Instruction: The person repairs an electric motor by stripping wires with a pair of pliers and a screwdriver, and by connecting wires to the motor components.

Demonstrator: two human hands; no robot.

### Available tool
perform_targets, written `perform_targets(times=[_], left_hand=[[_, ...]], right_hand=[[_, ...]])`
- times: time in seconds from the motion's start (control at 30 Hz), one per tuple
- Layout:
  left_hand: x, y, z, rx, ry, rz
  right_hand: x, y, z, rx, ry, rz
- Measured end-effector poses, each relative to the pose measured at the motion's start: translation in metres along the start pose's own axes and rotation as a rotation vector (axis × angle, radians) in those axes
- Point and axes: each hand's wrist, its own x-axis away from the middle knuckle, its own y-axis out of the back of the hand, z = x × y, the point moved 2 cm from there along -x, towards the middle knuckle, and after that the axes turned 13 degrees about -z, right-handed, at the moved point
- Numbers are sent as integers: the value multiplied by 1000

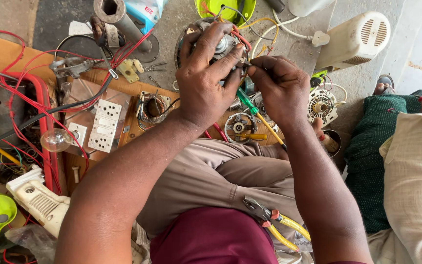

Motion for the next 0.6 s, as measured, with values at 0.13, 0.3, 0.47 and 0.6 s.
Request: perform_targets(times=[0.13,0.3,0.47,0.6], left_hand=[[1,-1,1,14,32,3],[2,-2,2,21,37,4],[1,-1,2,9,15,1],[3,0,6,17,2,7]], right_hand=[[-3,0,8,72,108,2],[-7,-8,16,102,130,0],[-12,2,19,70,6,73],[-6,10,-2,-568,-470,87]])
